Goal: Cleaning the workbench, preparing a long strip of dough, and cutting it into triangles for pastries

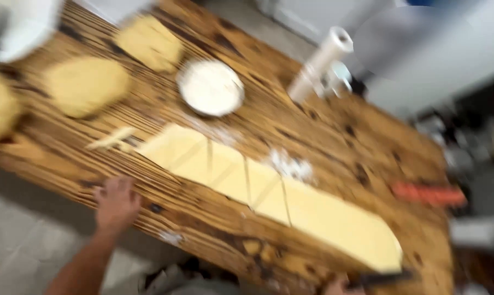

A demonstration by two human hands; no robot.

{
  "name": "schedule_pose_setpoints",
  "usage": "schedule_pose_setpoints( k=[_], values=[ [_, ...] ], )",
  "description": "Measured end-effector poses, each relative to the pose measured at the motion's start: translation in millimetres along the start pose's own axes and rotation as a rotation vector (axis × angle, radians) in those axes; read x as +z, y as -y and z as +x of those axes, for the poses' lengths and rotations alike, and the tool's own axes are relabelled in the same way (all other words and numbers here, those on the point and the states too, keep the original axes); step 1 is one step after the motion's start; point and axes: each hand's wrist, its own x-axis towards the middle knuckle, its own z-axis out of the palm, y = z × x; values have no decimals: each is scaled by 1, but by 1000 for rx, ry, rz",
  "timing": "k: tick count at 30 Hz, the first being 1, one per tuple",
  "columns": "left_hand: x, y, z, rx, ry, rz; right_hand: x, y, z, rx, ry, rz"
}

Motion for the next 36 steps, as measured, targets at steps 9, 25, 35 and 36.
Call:
schedule_pose_setpoints(
  k=[9,25,35,36],
  values=[
    [-137,-218,18,-1,100,-378,-39,136,4,391,43,-115],
    [-74,-430,78,751,587,-9,-37,130,10,389,64,-118],
    [-93,-438,81,835,717,-217,-35,114,8,316,50,-135],
    [-99,-439,79,835,717,-217,-35,113,10,316,50,-135]
  ],
)
